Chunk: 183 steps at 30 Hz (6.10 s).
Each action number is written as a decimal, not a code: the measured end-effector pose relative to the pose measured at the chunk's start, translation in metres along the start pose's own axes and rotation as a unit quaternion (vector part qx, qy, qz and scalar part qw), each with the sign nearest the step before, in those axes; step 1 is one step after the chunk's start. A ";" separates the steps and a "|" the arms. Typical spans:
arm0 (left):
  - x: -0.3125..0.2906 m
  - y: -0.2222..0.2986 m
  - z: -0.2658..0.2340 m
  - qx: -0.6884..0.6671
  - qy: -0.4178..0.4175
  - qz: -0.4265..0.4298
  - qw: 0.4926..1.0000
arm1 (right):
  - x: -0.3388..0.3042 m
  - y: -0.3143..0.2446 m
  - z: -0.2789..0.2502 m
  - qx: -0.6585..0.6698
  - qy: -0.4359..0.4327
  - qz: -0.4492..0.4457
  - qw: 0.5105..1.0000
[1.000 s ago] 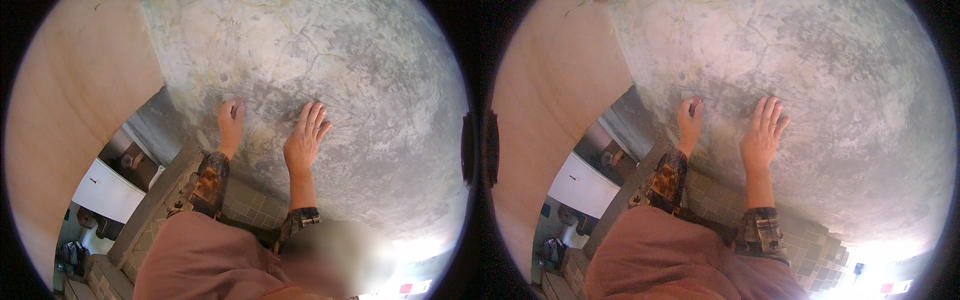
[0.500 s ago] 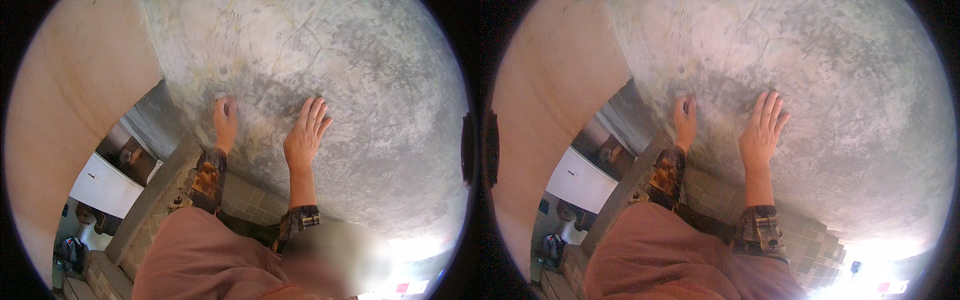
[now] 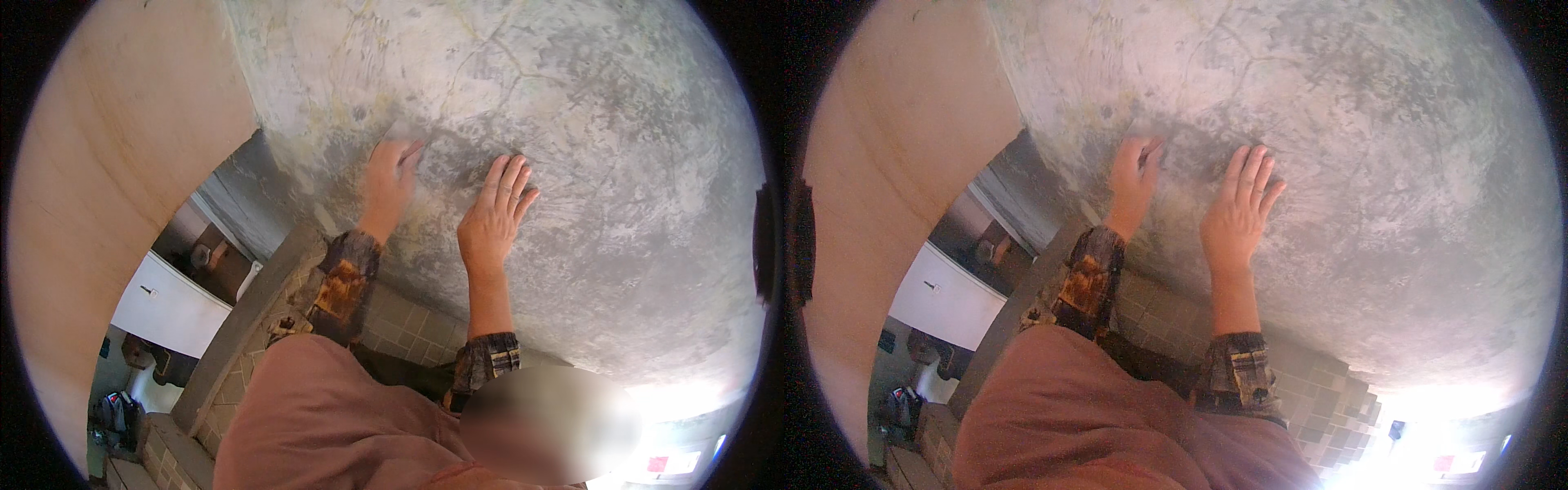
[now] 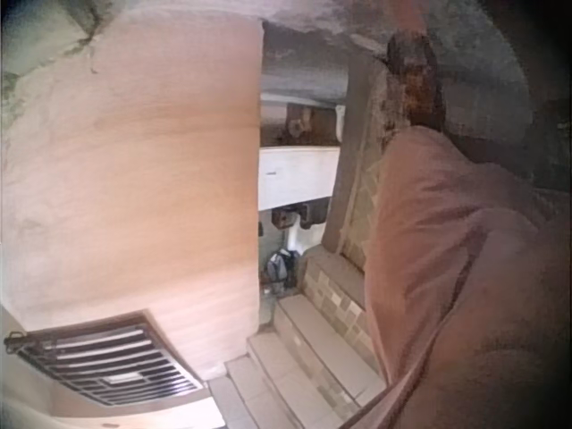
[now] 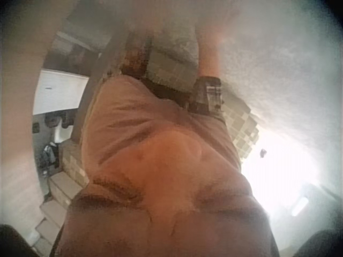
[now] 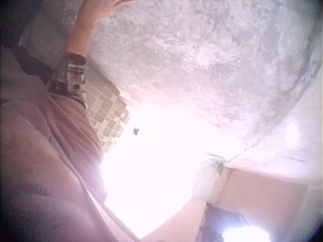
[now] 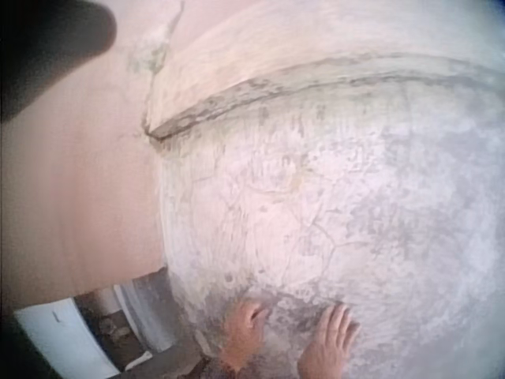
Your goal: The person smooths a ceiling surface using a small rectangular tool held in the right hand while the left hand supports the motion. The person repeatedly rubs the tool across the ceiling in overlapping strokes, gradually covering more area.
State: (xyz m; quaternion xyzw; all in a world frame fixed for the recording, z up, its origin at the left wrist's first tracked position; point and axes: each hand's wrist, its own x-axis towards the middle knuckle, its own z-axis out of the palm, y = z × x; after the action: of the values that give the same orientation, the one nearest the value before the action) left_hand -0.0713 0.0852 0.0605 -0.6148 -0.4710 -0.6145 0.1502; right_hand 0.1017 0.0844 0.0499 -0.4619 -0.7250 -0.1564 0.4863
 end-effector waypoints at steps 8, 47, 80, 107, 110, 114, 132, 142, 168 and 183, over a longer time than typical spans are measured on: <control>-0.015 0.033 0.019 0.039 -0.061 0.086 0.994 | 0.001 0.005 -0.001 0.003 -0.029 0.003 1.000; -0.029 0.073 0.050 0.000 -0.164 0.154 0.974 | -0.001 0.034 -0.021 -0.012 0.023 0.066 0.997; 0.011 0.084 0.069 -0.005 -0.074 0.165 0.984 | -0.001 0.049 -0.026 -0.060 0.064 0.065 0.994; 0.010 0.102 0.078 -0.020 -0.108 0.218 0.970 | 0.001 0.064 -0.036 -0.028 0.102 0.107 0.989; -0.002 0.104 0.074 0.005 -0.160 0.212 0.964 | 0.001 0.065 -0.035 -0.031 0.098 0.108 0.989; -0.010 0.105 0.071 0.009 -0.148 0.220 0.964 | 0.001 0.065 -0.035 -0.022 0.112 0.105 0.988; -0.020 0.077 0.075 0.042 -0.119 0.179 0.976 | 0.002 0.066 -0.040 -0.019 0.120 0.090 0.988; -0.031 0.083 0.066 0.044 -0.144 0.200 0.968 | -0.006 0.085 -0.056 -0.074 0.028 0.025 0.997; -0.042 0.086 0.080 0.029 -0.108 0.144 0.983 | -0.038 0.085 -0.072 -0.129 -0.088 0.050 0.987; -0.055 0.091 0.086 0.006 -0.107 0.132 0.985 | -0.039 0.083 -0.084 -0.121 -0.078 0.030 0.989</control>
State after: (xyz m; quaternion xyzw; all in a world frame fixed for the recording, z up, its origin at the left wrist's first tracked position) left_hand 0.0621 0.0822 0.0300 -0.7327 -0.4027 -0.5171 0.1831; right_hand 0.2203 0.0513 0.0387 -0.5501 -0.7222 -0.1917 0.3731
